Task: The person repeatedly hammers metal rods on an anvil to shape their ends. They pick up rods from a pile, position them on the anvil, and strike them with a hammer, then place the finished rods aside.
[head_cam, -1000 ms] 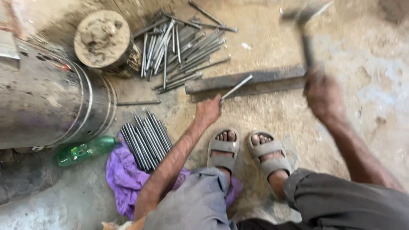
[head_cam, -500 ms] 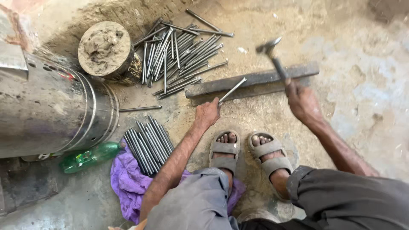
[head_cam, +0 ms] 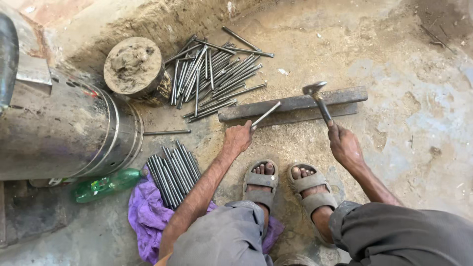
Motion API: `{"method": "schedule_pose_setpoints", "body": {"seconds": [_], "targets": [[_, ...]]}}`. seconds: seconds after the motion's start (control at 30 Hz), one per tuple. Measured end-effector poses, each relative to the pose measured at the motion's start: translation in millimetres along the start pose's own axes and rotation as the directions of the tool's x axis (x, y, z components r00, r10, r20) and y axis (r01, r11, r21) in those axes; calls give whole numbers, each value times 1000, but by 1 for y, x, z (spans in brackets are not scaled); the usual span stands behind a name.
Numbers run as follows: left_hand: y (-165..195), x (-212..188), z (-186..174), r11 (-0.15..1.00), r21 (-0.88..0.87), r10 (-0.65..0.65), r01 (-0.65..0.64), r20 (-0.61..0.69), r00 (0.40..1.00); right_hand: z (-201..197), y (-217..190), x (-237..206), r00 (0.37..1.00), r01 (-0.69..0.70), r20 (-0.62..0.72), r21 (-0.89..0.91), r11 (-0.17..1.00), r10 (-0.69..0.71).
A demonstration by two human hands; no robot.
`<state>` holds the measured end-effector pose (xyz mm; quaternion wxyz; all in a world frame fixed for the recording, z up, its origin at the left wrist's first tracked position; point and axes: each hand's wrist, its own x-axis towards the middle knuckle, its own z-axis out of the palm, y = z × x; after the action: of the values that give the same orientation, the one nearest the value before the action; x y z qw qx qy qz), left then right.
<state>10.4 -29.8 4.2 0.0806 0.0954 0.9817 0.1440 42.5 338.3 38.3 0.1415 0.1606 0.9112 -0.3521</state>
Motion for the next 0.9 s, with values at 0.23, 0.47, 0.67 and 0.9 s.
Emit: {"method": "schedule_pose_setpoints", "body": {"seconds": [0.23, 0.47, 0.67, 0.9], "targets": [[17, 7, -10, 994, 13, 111, -111, -67, 992, 7, 31, 2, 999, -37, 5, -160, 986, 39], [30, 23, 5, 997, -79, 21, -12, 110, 994, 9, 22, -3, 1000, 4, -12, -152, 988, -6], [33, 22, 9, 999, -23, 34, -33, 66, 997, -36, -44, -19, 986, -115, 125, 11, 993, 113], [32, 14, 16, 995, -99, 29, -24, 53, 998, -107, -84, -42, 921, 388, -219, 459, 799, -322]]}}
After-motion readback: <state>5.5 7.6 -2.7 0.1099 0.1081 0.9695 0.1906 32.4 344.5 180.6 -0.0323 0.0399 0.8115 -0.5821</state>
